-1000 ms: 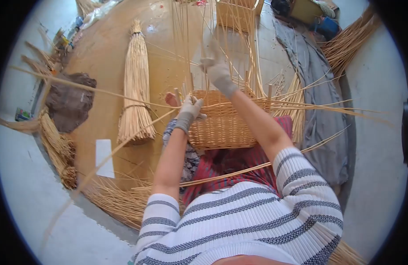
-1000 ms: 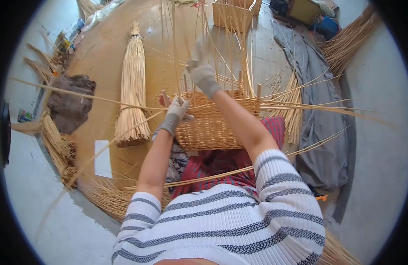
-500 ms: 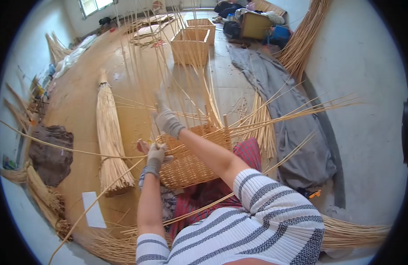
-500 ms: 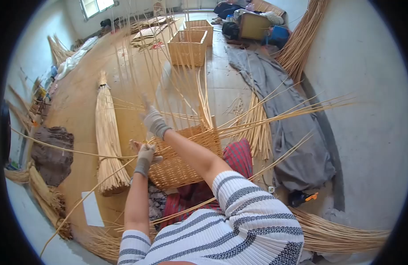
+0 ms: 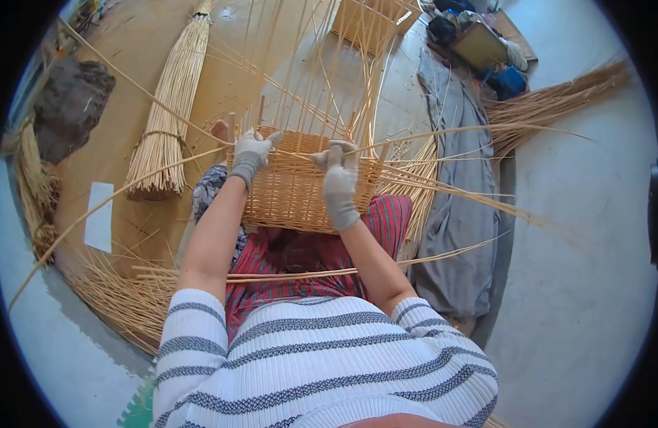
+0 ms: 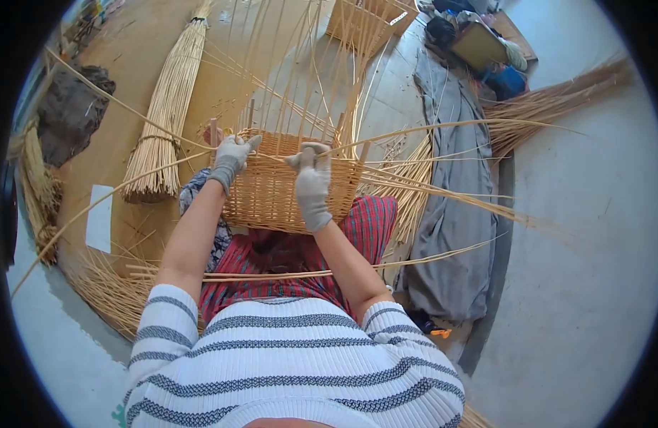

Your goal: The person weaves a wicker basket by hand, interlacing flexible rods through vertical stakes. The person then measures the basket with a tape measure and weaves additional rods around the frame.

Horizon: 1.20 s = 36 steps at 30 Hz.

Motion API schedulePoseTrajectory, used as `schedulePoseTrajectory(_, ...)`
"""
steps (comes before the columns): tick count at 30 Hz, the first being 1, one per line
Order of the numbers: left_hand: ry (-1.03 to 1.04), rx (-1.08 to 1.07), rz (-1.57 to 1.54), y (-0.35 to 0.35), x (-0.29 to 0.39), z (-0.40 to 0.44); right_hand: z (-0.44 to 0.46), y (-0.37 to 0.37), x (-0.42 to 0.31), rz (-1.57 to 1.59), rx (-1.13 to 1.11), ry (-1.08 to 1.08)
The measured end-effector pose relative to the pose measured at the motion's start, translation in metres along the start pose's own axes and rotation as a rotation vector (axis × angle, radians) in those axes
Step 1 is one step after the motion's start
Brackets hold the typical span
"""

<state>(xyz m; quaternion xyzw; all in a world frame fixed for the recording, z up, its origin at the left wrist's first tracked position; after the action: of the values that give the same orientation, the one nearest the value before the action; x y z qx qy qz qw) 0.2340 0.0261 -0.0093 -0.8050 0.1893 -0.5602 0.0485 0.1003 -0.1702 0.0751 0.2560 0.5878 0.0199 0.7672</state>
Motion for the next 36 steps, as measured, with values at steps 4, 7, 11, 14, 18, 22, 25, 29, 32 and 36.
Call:
schedulePoseTrajectory(4,-0.085,0.008,-0.107,-0.006,0.006,-0.024,0.008,-0.057,0.015,0.136,0.112,0.348)
schedulePoseTrajectory(7,0.406,0.272,0.077,-0.034,0.084,-0.065,0.015,-0.109,0.022,0.030,0.149,0.188)
schedulePoseTrajectory(11,0.250,-0.299,0.489,0.066,0.056,-0.030,-0.001,-0.106,0.015,0.160,0.172,0.195)
schedulePoseTrajectory(14,0.125,-0.404,0.264,0.075,0.050,-0.038,0.049,-0.079,-0.004,-0.086,0.102,0.095)
schedulePoseTrajectory(18,0.035,-0.336,0.105,0.073,0.041,-0.041,0.125,0.052,-0.038,-1.080,-0.254,-0.551)
schedulePoseTrajectory(22,-0.010,-0.373,-0.016,0.074,0.042,-0.043,0.102,-0.011,-0.039,-0.501,-0.137,-0.183)
schedulePoseTrajectory(25,0.009,-0.385,0.009,0.079,0.048,-0.040,-0.002,-0.082,-0.016,-0.939,-0.155,-0.252)
schedulePoseTrajectory(29,0.033,-0.391,-0.007,0.080,0.044,-0.036,-0.035,-0.059,-0.017,-0.680,-0.133,0.021)
schedulePoseTrajectory(32,0.085,-0.393,-0.080,0.080,0.037,-0.034,0.012,0.013,-0.040,-1.145,-0.187,-0.135)
schedulePoseTrajectory(36,-0.016,-0.374,-0.063,0.075,0.040,-0.044,0.101,0.026,-0.017,-1.177,-0.105,0.321)
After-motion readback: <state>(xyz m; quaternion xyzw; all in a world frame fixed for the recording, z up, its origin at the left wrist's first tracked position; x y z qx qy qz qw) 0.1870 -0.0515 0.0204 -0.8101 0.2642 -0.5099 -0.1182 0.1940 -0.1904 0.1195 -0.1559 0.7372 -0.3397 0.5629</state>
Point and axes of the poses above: each hand's wrist, its own z-axis towards the middle knuckle, its own y-axis out of the palm, x = y × z, the point moved 9 cm from there along z, towards the middle knuckle, and after that the axes turned 7 degrees about -x, right-handed, at the moved point
